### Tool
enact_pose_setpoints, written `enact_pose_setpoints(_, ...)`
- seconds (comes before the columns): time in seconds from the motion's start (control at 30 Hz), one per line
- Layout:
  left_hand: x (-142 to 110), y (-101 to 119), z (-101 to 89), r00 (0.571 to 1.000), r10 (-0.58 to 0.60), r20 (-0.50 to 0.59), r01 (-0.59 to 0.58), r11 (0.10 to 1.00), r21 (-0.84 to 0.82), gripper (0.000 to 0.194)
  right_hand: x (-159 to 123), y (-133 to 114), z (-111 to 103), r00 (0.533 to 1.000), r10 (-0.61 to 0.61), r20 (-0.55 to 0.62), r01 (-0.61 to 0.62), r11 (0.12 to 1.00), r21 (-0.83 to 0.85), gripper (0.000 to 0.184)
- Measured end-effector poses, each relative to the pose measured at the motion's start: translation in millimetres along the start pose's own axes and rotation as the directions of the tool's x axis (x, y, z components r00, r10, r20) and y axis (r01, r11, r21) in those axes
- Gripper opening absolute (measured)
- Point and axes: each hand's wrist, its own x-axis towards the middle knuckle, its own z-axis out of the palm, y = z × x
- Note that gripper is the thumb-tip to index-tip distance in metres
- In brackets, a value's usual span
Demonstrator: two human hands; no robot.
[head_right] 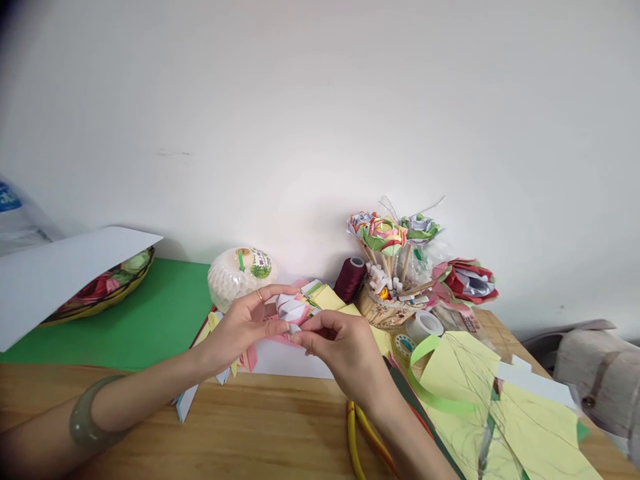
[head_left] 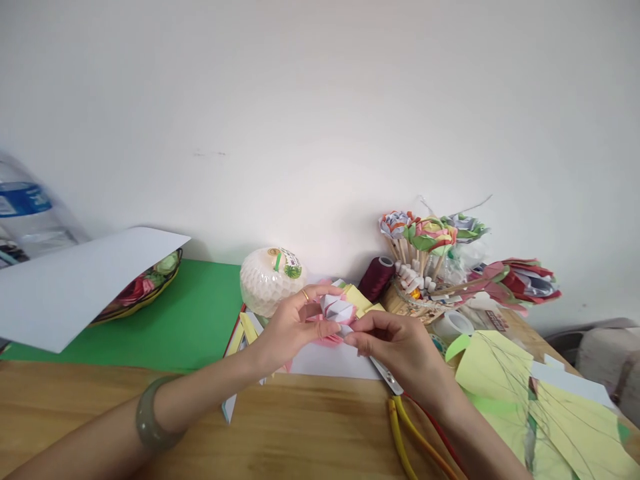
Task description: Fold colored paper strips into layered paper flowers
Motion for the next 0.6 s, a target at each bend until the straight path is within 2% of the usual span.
enact_pose_setpoints(0.13,-2,4,3.4,1.0,-0.022,-0.02,0.023,0.999,0.023,0.036,-1,4,5,0.998,-0.055,-0.019,0.053,0.997,-0.054,0.023)
enact_pose_setpoints(0.37,-4,7,5.5,0.999,-0.011,-0.054,0.014,0.998,0.055,0.035,-1,6,10,0.976,-0.182,-0.119,0.158,0.97,-0.187,0.031)
enact_pose_setpoints(0.5,0,3,0.7,0.998,0.0,-0.056,0.001,1.0,0.022,0.038,0,1,3,0.981,-0.193,0.001,0.192,0.973,-0.127,0.025)
enact_pose_setpoints(0.6,1,1,-2.4,0.999,0.011,-0.047,-0.011,1.0,0.012,0.037,2,-1,-2,0.991,-0.118,0.064,0.123,0.989,-0.085,0.025)
